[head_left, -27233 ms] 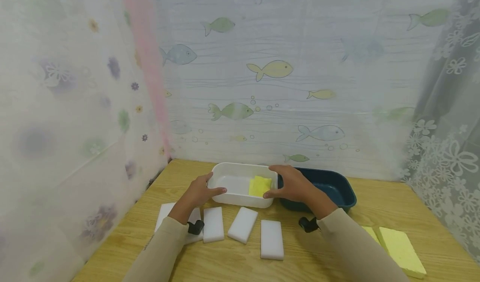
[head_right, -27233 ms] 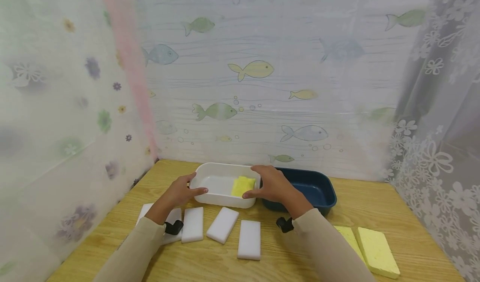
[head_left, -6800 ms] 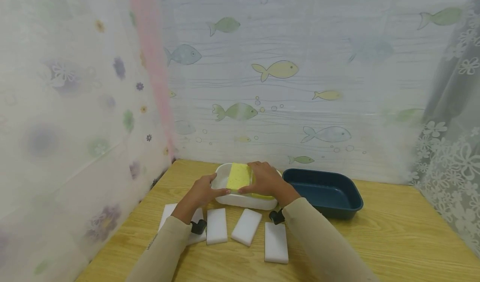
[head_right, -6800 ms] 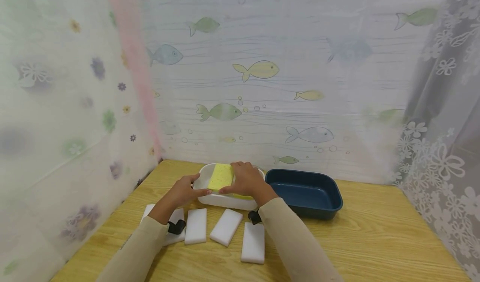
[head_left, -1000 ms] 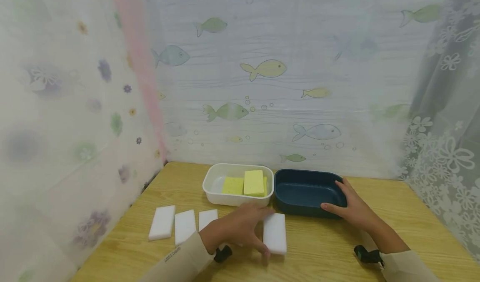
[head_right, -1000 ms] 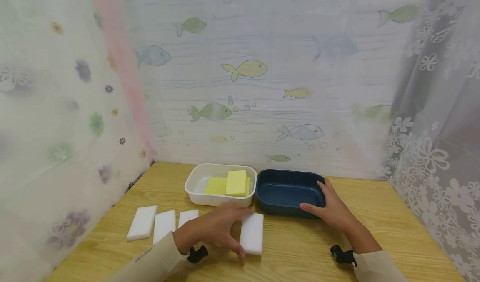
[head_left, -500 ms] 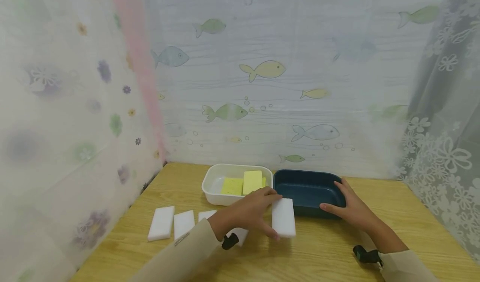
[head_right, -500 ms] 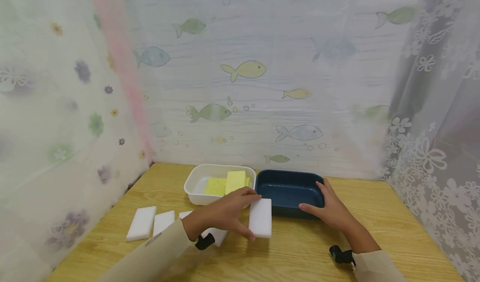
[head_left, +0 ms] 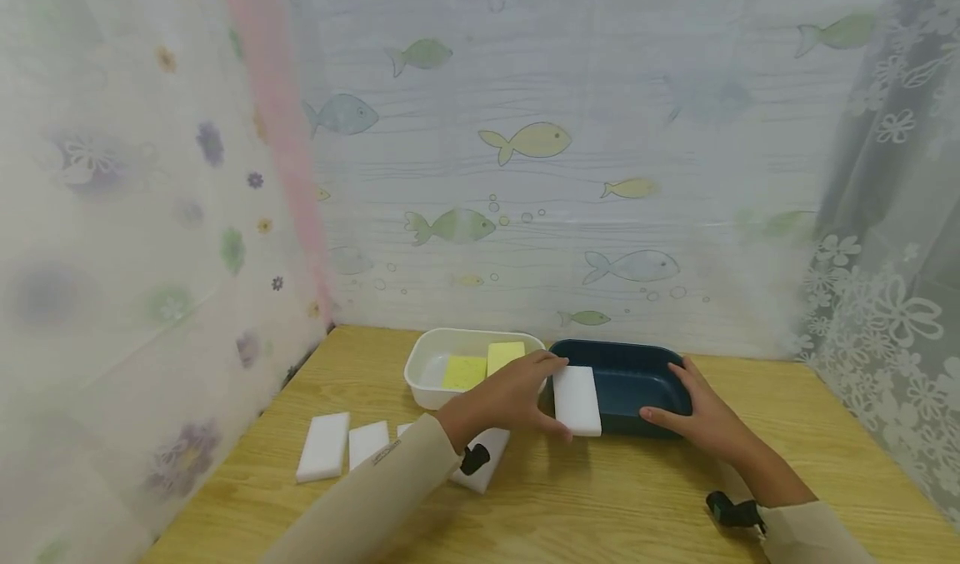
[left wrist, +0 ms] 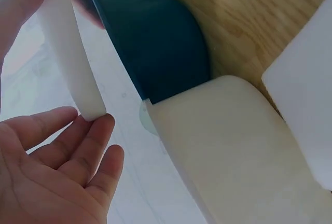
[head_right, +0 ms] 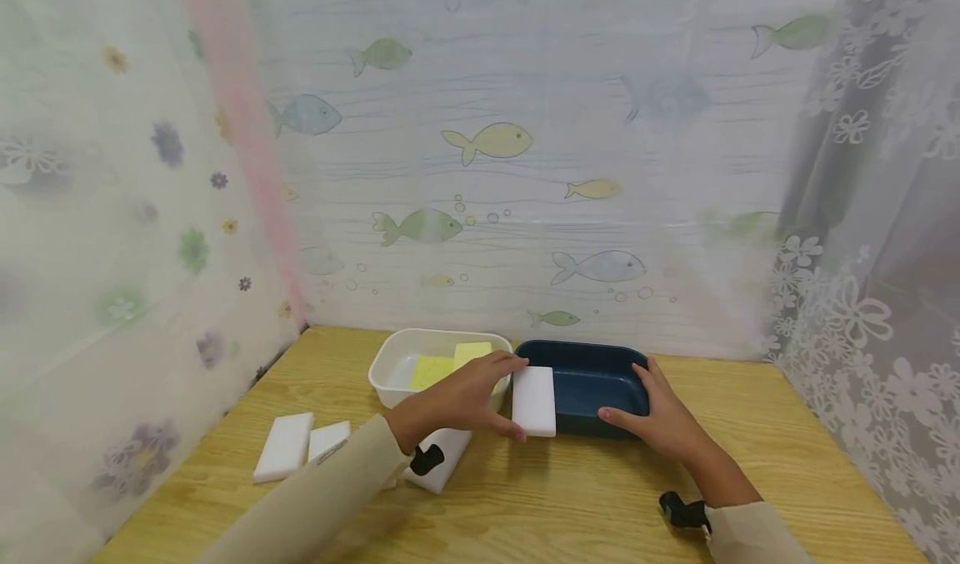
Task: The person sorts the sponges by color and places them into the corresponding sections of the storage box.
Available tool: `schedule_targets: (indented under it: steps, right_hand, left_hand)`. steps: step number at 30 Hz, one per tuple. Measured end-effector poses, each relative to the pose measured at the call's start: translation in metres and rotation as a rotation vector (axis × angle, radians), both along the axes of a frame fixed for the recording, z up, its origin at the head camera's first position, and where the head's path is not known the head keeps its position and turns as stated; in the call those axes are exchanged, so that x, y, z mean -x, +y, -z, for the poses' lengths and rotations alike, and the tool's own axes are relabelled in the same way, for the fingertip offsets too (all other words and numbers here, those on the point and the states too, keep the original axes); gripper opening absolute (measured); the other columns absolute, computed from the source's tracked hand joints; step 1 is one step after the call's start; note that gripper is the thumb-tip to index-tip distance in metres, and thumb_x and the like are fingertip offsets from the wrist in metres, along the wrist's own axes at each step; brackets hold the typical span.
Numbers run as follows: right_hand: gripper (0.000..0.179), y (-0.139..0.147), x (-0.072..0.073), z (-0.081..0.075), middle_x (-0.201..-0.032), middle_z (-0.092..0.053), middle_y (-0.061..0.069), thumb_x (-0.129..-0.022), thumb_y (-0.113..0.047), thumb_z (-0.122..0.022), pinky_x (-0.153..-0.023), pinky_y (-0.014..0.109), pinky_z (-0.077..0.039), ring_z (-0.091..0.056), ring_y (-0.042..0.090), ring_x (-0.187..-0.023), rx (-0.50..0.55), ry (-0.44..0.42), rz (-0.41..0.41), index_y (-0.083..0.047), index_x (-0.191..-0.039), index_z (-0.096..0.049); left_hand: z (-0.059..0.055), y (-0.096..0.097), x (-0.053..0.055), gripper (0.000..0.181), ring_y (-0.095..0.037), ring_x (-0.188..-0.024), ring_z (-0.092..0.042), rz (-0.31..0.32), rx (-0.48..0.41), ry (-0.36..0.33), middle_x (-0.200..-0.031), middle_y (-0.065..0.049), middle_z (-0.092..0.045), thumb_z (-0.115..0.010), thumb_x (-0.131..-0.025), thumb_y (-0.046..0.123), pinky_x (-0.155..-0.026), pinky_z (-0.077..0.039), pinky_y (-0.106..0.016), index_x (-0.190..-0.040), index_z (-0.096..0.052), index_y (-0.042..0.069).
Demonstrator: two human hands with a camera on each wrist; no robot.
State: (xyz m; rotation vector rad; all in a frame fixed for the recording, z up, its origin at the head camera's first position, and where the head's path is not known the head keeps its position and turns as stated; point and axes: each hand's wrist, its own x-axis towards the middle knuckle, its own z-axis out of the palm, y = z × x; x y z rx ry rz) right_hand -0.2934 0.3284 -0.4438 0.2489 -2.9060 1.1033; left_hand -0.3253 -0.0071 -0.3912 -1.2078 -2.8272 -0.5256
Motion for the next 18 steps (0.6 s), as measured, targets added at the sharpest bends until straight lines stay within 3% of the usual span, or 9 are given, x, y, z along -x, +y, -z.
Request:
schedule_targets:
  steps: [9,18]
  right_hand:
    - [0.112,-0.001,-0.002,0.0,-0.17,0.013,0.029,-0.092,-0.055,-0.074,-0.105,0.085,-0.021,-0.005,0.064,-0.15,-0.004,0.0,0.002,0.0,-0.165,-0.009]
    - [0.113,0.0,0.001,0.001,-0.17,0.013,0.029,-0.092,-0.056,-0.073,-0.106,0.085,-0.019,-0.004,0.063,-0.151,-0.008,0.002,0.007,-0.001,-0.165,-0.009]
  left_hand:
    - [-0.004,0.009,0.012,0.112,-0.013,-0.14,-0.05,-0.066,-0.019,-0.045,-0.159,0.003,-0.047,-0.088,-0.072,0.062,-0.114,-0.046,-0.034,-0.161,-0.037,0.016]
    - [-0.005,0.016,0.027,0.114,-0.014,-0.145,-0.046,-0.047,-0.049,-0.077,-0.162,0.003,-0.044,-0.088,-0.073,0.061,-0.116,-0.044,-0.034,-0.162,-0.036,0.015]
